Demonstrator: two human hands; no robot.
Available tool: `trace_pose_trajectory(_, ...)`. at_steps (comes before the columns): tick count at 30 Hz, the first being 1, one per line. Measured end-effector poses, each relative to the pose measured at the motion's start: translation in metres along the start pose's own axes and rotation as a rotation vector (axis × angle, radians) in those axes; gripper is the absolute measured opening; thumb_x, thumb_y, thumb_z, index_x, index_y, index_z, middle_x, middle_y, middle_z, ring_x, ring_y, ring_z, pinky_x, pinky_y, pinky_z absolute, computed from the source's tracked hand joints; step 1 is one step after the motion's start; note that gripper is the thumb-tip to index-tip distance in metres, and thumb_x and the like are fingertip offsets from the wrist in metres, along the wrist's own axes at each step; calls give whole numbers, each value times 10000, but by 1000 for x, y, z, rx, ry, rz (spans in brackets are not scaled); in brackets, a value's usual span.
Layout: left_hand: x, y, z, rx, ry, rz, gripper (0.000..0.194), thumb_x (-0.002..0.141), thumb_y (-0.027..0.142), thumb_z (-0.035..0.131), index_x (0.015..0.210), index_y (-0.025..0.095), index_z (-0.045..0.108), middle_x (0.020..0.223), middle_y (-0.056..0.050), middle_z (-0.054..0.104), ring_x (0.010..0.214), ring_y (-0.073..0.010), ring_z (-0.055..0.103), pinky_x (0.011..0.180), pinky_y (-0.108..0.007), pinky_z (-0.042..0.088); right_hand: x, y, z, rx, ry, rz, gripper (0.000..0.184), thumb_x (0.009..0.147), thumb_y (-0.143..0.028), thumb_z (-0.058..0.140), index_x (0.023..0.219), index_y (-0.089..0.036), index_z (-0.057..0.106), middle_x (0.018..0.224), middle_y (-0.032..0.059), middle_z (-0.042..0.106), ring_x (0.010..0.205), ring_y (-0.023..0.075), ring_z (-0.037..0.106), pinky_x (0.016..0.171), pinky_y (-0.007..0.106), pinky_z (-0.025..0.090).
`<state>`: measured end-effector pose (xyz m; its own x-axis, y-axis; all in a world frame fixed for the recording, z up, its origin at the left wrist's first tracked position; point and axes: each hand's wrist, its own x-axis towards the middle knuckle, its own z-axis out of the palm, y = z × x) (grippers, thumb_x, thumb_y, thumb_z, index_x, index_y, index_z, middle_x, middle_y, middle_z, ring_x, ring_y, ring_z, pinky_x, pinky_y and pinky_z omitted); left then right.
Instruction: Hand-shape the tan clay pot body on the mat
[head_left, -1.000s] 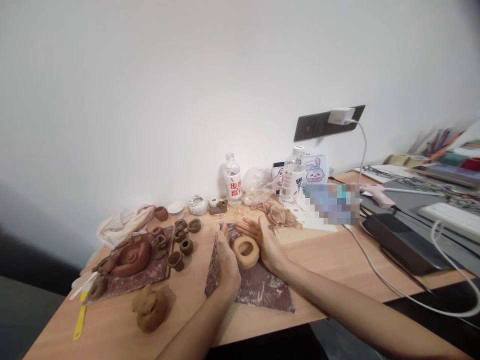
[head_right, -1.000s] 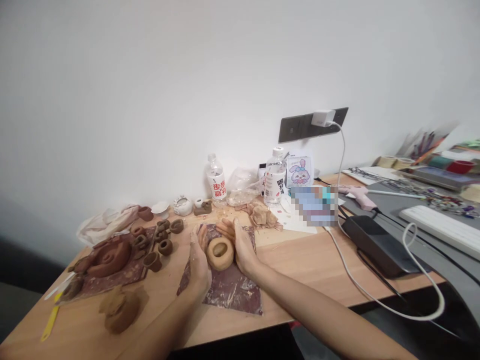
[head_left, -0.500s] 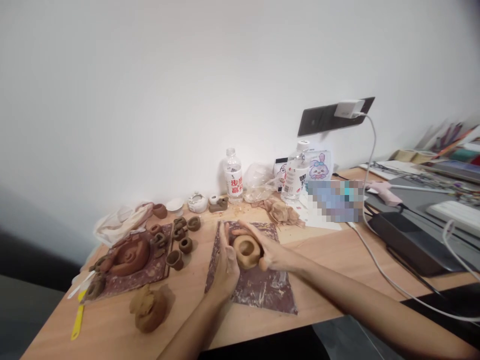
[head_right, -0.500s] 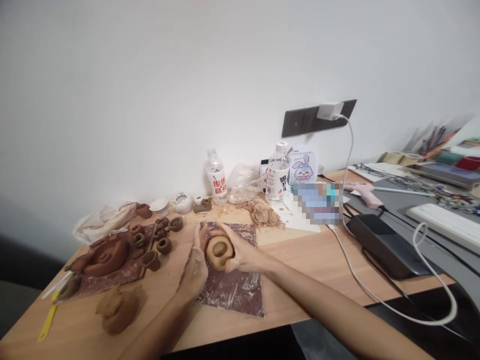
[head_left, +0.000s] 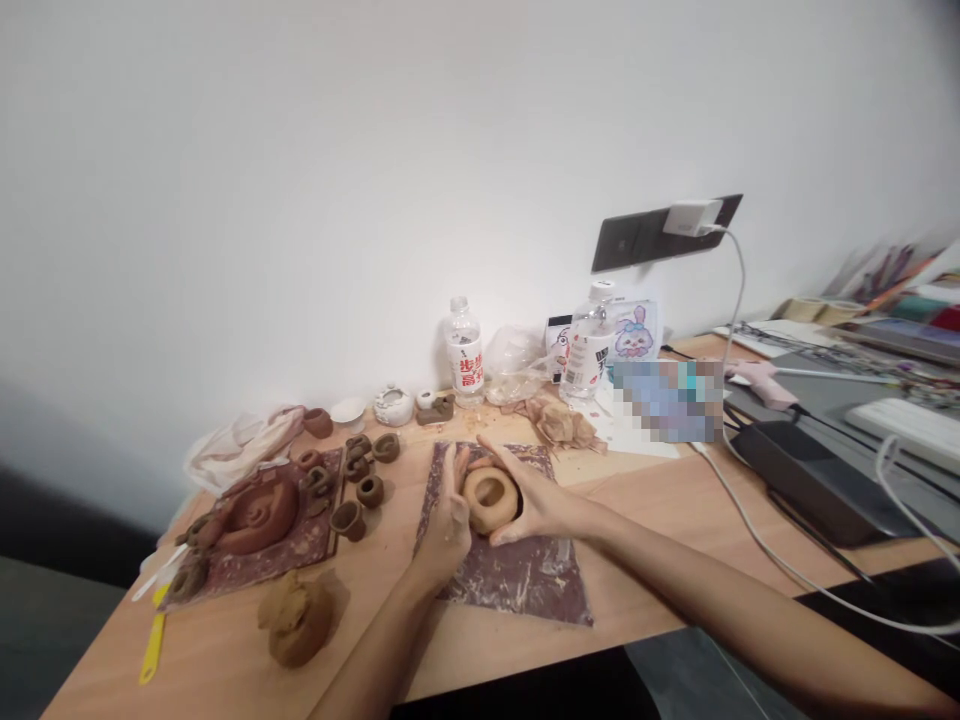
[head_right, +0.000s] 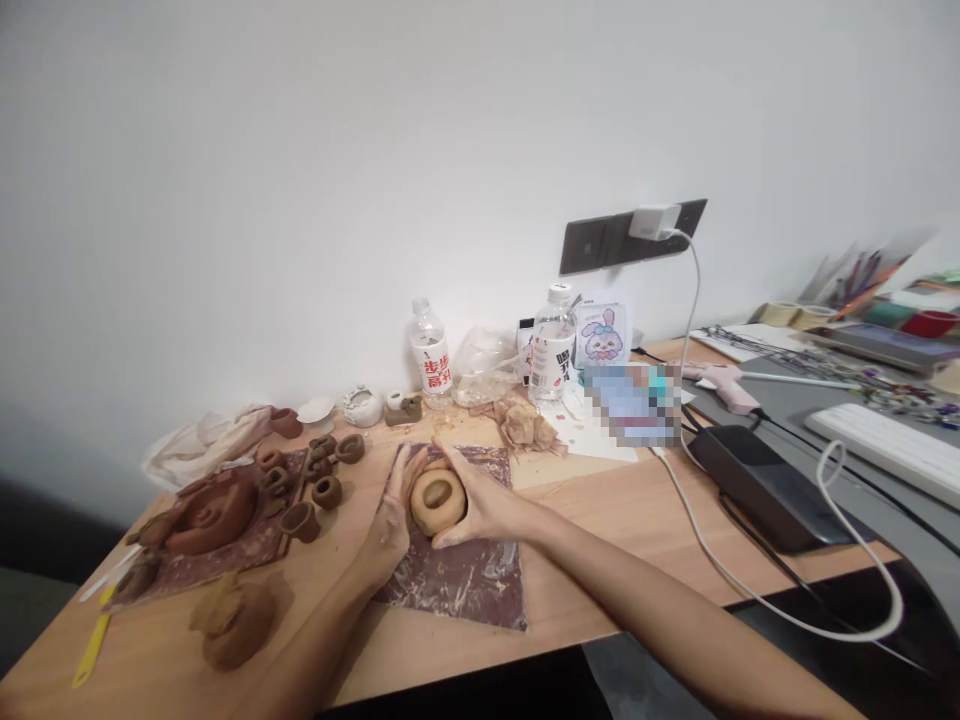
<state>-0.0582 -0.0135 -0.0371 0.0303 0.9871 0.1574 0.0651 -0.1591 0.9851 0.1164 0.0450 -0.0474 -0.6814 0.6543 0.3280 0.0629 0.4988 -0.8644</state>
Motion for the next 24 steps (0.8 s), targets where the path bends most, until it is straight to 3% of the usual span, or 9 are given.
trace_pose_trajectory(2, 0, 0, -2, 45, -98, 56, 1018, 698, 817, 458, 1491, 224, 220, 1534, -168, 336, 1402, -291, 350, 1165, -409, 271, 0, 0, -1, -26, -11, -3, 1177, 639, -442, 822, 1533, -204, 94, 1460, 183, 395, 1336, 305, 401, 1111, 444, 285)
trace_pose_trajectory(5, 3, 1, -6, 102, -201, 104, 1119, 676, 799, 524, 1511, 194, 89, 1553, -198, 269, 1431, -322, 275, 1176, -458, 225, 1, -1, -3, 4, -69, -8, 1255, 565, -463, 859, 1533, -203, 103, 1503, 187, 340, 1367, 315, 361, 1125, 442, 270)
trace_pose_trajectory(7, 4, 4, -9, 119, -224, 73, 1235, 590, 777, 640, 1510, 176, 76, 1552, -204, 262, 1440, -347, 239, 1181, -470, 206, 1, 0, -4, 4, -83, -8, 1243, 545, -472, 865, 1527, -209, 149, 1515, 178, 330, 1380, 321, 341, 1133, 447, 261)
trace_pose_trajectory(10, 4, 11, -11, 189, -248, 24, 1245, 549, 668, 764, 1509, 193, 129, 1536, -180, 313, 1437, -362, 240, 1181, -476, 207, 1, 2, -5, -35, -52, -38, 1066, 645, -457, 815, 1508, -211, 238, 1506, 163, 356, 1378, 306, 350, 1137, 453, 260)
trace_pose_trajectory(12, 4, 15, -10, 240, -246, 21, 1170, 591, 638, 757, 1504, 192, 177, 1526, -182, 336, 1428, -367, 265, 1176, -486, 216, 0, 2, -5, -37, -50, -52, 1033, 666, -448, 803, 1503, -203, 251, 1498, 167, 370, 1368, 299, 369, 1132, 450, 273)
trace_pose_trajectory(15, 3, 18, -8, 251, -221, 66, 1084, 657, 725, 635, 1489, 151, 245, 1519, -201, 346, 1423, -365, 280, 1177, -480, 214, 0, -1, -6, -8, -73, -41, 1118, 605, -457, 838, 1510, -204, 232, 1505, 163, 360, 1374, 304, 358, 1133, 445, 276)
trace_pose_trajectory(18, 1, 17, -8, 212, -201, 85, 1015, 690, 788, 520, 1461, 155, 331, 1517, -177, 365, 1444, -342, 235, 1188, -444, 200, -1, -4, -5, 2, -56, -25, 1066, 634, -466, 819, 1505, -227, 253, 1510, 146, 359, 1379, 302, 350, 1138, 456, 264)
trace_pose_trajectory(21, -1, 16, -10, 219, -210, 81, 948, 729, 759, 510, 1449, 159, 366, 1529, -166, 346, 1458, -339, 180, 1194, -448, 166, -1, -4, -5, 8, -28, -23, 989, 677, -448, 795, 1494, -228, 284, 1490, 144, 393, 1362, 296, 379, 1133, 466, 270)
trace_pose_trajectory(24, 0, 18, -13, 252, -278, 71, 899, 769, 644, 579, 1472, 149, 315, 1531, -177, 336, 1449, -343, 215, 1182, -480, 193, 0, 0, -7, 61, -51, -8, 1070, 597, -406, 851, 1491, -226, 292, 1494, 144, 387, 1366, 297, 372, 1141, 463, 252)
